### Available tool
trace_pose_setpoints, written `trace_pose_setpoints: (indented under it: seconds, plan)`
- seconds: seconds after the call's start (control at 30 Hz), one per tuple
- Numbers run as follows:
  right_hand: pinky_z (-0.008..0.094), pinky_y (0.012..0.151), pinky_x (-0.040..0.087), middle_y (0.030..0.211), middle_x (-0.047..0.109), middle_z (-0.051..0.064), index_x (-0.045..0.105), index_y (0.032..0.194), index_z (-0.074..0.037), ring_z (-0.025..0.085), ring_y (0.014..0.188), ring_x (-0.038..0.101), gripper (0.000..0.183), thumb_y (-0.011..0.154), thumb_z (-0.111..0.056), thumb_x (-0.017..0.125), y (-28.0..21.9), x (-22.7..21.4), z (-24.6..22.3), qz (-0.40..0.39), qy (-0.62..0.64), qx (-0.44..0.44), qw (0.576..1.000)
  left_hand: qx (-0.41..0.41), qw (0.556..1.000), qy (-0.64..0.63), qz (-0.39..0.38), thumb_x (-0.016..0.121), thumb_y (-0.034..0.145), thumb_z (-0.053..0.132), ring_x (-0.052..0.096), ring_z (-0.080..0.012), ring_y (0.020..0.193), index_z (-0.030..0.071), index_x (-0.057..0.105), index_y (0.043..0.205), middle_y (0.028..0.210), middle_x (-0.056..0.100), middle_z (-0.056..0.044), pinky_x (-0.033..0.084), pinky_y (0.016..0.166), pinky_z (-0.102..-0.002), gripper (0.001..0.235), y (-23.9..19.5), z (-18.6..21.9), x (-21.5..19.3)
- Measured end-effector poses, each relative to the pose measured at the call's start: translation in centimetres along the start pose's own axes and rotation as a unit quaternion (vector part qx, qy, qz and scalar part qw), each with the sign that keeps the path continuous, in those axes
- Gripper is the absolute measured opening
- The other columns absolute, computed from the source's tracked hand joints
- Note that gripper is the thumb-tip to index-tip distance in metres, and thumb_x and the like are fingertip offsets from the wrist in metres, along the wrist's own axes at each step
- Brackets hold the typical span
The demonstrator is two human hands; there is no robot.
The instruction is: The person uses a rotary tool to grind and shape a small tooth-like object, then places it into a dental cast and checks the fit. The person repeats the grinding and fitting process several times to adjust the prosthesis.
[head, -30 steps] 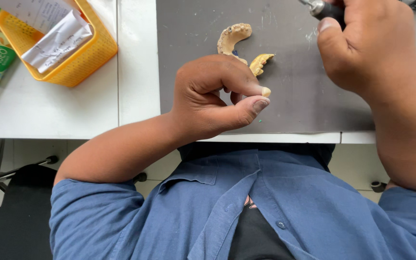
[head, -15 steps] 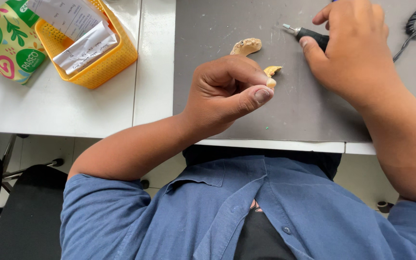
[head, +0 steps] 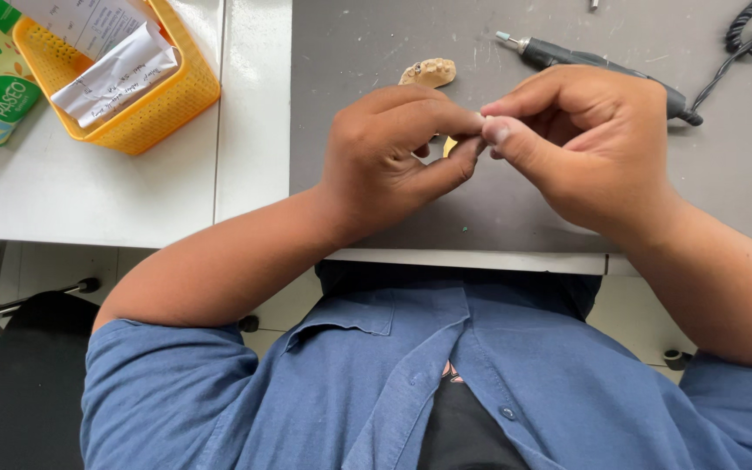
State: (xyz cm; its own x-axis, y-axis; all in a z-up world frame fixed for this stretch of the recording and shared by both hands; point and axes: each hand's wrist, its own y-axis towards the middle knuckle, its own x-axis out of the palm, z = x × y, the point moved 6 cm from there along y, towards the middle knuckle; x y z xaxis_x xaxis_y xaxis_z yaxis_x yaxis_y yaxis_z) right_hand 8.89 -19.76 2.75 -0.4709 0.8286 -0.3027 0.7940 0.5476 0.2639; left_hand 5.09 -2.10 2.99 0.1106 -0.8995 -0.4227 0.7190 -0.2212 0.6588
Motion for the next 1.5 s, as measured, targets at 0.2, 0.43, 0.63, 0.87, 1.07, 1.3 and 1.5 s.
trace_pose_setpoints:
  seconds: [0.2, 0.43, 0.63, 0.87, 1.07, 1.3, 1.5]
  plan:
    - [0.027, 0.084, 0.063, 0.106, 0.071, 0.009, 0.066, 0.115, 0.004, 0.011, 0.091, 0.072, 0.007, 0.112, -0.002, 0.066, 1.3, -1.9, 1.6, 0.05, 0.112, -0.018, 0.992, -0.014, 0.976, 0.19, -0.104, 0.095, 0.087, 0.031, 0.068, -0.0286, 0.1, 0.007, 0.065, 0.131, 0.114, 0.069, -0.01, 0.054, 0.084, -0.04, 0.059, 0.7, -3.3, -2.8]
    - [0.03, 0.086, 0.066, 0.108, 0.069, 0.01, 0.064, 0.115, 0.005, 0.013, 0.093, 0.072, 0.003, 0.112, 0.004, 0.065, 1.8, -1.3, 2.1, 0.032, 0.113, -0.058, 0.991, -0.104, 0.969, 0.16, -0.157, 0.1, 0.077, 0.035, 0.068, -0.028, 0.102, 0.008, 0.07, 0.121, 0.111, 0.071, -0.01, 0.055, 0.084, -0.039, 0.06, -0.1, -7.9, -1.2]
    - [0.032, 0.088, 0.067, 0.106, 0.069, 0.009, 0.065, 0.112, 0.004, 0.014, 0.092, 0.072, 0.007, 0.106, 0.008, 0.067, 1.9, -0.4, 3.9, 0.03, 0.121, -0.042, 0.991, -0.082, 0.974, 0.127, -0.167, 0.097, 0.074, 0.027, 0.07, -0.0257, 0.093, 0.007, 0.069, 0.116, 0.105, 0.072, -0.009, 0.056, 0.082, -0.036, 0.055, -0.5, -8.8, -0.4]
    - [0.031, 0.089, 0.066, 0.105, 0.069, 0.008, 0.063, 0.111, 0.001, 0.016, 0.096, 0.073, 0.009, 0.105, 0.007, 0.068, 1.9, 0.0, 4.9, 0.027, 0.125, -0.037, 0.991, 0.051, 0.981, 0.165, -0.091, 0.09, 0.071, 0.012, 0.069, -0.0287, 0.098, 0.006, 0.063, 0.121, 0.11, 0.07, -0.009, 0.054, 0.082, -0.037, 0.057, -1.4, -7.9, -0.1]
    - [0.028, 0.088, 0.063, 0.103, 0.07, 0.01, 0.064, 0.111, 0.005, 0.014, 0.092, 0.073, 0.007, 0.106, 0.005, 0.068, 1.7, 1.4, 5.1, 0.013, 0.088, -0.02, 0.996, -0.149, 0.984, -0.026, -0.095, 0.088, 0.081, 0.01, 0.072, -0.0116, 0.079, 0.001, 0.061, 0.123, 0.101, 0.072, -0.008, 0.059, 0.072, -0.028, 0.05, -1.0, -9.9, 0.6]
    - [0.026, 0.091, 0.063, 0.11, 0.071, 0.01, 0.062, 0.113, 0.002, 0.011, 0.098, 0.072, 0.011, 0.105, 0.004, 0.07, 0.7, 2.2, 3.4, 0.034, 0.104, -0.065, 0.992, -0.208, 0.865, -0.438, -0.131, 0.077, 0.091, -0.005, 0.071, -0.0168, 0.117, -0.005, 0.051, 0.138, 0.128, 0.066, -0.008, 0.063, 0.106, -0.032, 0.053, -0.9, -8.8, 2.0]
    - [0.026, 0.095, 0.062, 0.109, 0.072, 0.011, 0.062, 0.115, -0.001, 0.011, 0.099, 0.073, 0.017, 0.105, 0.003, 0.074, 0.2, 1.8, 3.4, 0.045, 0.168, -0.053, 0.983, -0.172, 0.875, -0.416, -0.177, 0.084, 0.105, 0.01, 0.064, -0.0141, 0.12, -0.001, 0.045, 0.153, 0.136, 0.063, -0.012, 0.059, 0.11, -0.031, 0.062, -2.0, -8.4, 3.1]
